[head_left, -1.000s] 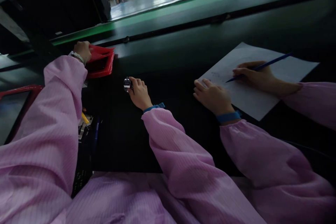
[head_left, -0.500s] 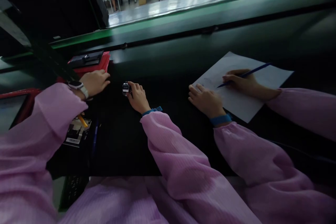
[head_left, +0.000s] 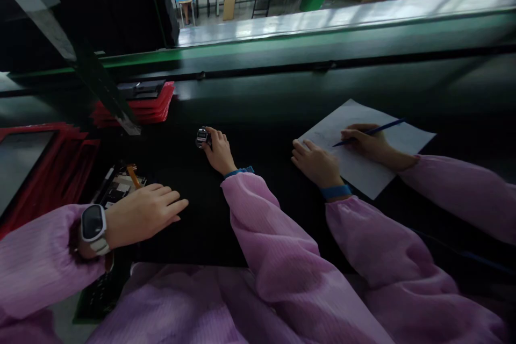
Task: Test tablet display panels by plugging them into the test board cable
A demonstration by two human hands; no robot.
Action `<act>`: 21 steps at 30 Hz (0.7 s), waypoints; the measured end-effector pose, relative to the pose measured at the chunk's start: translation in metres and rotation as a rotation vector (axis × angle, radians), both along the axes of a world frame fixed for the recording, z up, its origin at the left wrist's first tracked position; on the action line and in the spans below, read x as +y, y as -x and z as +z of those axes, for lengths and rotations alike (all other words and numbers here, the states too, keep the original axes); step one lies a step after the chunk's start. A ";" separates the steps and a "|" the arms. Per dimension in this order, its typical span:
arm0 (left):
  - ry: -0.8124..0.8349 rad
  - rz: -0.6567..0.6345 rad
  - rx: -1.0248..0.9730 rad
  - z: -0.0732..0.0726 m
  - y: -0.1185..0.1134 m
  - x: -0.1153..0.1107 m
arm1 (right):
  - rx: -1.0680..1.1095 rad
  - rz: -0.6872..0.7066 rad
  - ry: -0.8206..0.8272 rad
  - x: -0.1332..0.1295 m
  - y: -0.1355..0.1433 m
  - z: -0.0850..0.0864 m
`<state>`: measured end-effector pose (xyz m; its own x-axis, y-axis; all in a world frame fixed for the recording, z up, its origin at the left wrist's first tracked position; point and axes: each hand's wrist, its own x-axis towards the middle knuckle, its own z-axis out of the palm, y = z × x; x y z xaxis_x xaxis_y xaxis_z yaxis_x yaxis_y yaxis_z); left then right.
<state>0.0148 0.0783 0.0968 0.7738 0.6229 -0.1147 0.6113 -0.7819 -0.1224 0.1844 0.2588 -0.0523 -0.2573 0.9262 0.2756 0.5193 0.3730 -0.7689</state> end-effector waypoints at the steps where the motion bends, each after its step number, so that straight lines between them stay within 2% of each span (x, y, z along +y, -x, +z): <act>1: -0.007 0.021 -0.016 0.001 0.005 -0.004 | -0.003 0.003 0.001 0.000 0.000 0.000; 4: -0.013 0.103 -0.070 0.003 0.021 -0.015 | -0.013 0.015 0.007 0.001 -0.001 0.000; 6: -0.012 0.155 -0.116 0.000 0.028 -0.025 | -0.018 0.023 0.010 0.002 0.000 0.001; 9: -0.017 0.170 -0.215 -0.023 0.023 -0.044 | -0.040 0.010 0.015 0.002 0.001 0.006; 11: -0.010 0.159 -0.279 -0.052 0.012 -0.058 | -0.067 -0.005 0.010 0.002 0.002 0.012; 14: -0.084 0.121 -0.336 -0.110 -0.001 -0.074 | -0.121 -0.027 -0.012 0.003 0.004 0.022; 17: -0.199 0.111 -0.357 -0.168 0.000 -0.075 | -0.183 -0.058 -0.039 0.012 0.005 0.028; 19: -0.260 0.131 -0.321 -0.195 0.004 -0.067 | -0.237 -0.054 -0.070 0.019 0.005 0.027; 21: -0.387 0.037 -0.305 -0.212 0.008 -0.055 | -0.262 -0.069 -0.091 0.025 0.005 0.024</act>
<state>0.0070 0.0237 -0.1147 0.7128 0.6028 0.3585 0.6908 -0.6917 -0.2107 0.1790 0.2834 -0.0282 -0.2683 0.9183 0.2910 0.7223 0.3917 -0.5700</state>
